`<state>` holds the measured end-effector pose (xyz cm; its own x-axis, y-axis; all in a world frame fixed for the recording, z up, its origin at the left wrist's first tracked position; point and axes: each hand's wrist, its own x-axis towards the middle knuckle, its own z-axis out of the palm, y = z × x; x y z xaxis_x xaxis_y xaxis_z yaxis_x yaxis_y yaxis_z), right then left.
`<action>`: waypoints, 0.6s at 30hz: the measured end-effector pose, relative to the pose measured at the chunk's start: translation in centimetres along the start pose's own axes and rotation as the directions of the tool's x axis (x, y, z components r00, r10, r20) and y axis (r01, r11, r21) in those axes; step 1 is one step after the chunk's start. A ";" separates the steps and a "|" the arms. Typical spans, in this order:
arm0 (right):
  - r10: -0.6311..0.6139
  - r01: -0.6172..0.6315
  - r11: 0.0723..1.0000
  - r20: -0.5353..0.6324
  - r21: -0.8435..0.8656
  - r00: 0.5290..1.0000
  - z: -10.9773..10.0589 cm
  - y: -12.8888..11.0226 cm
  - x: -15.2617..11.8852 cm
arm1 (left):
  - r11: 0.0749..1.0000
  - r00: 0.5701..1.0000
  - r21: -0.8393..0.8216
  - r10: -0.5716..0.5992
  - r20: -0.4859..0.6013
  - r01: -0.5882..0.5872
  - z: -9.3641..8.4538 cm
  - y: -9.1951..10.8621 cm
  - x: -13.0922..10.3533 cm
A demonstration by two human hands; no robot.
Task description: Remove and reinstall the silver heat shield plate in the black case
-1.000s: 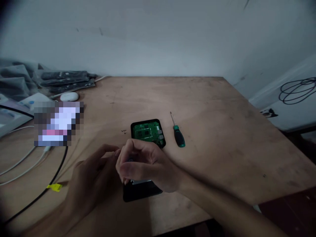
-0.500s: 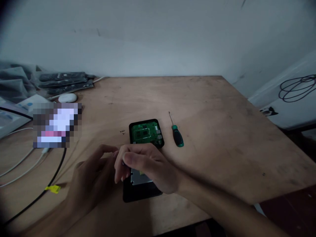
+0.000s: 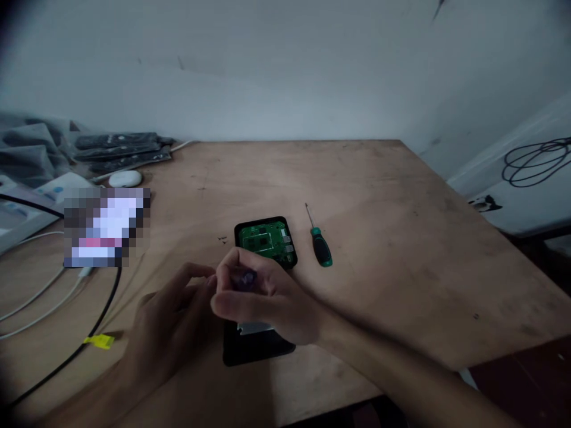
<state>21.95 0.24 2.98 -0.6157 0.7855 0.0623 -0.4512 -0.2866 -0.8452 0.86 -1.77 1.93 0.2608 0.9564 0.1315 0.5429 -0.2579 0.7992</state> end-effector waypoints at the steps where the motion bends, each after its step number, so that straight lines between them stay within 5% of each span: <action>1: -0.020 0.020 1.000 0.009 -0.010 1.000 -0.1 0.0 0.1 | 1.000 1.000 0.005 0.000 0.003 0.000 0.0 -0.1 0.0; 10: -0.119 0.123 0.989 0.048 -0.087 0.992 0.2 -0.1 0.5 | 1.000 1.000 0.007 0.010 0.015 -0.010 0.0 -0.3 0.0; 18: -0.010 0.010 1.000 0.011 0.012 1.000 0.2 -0.4 0.1 | 0.999 1.000 0.045 0.012 0.028 -0.013 -0.1 -0.5 -0.1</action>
<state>21.93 0.29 3.41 -0.6182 0.7822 0.0770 -0.4650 -0.2850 -0.8382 0.49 -1.72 1.54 0.2895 0.9490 0.1247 0.5748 -0.2766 0.7702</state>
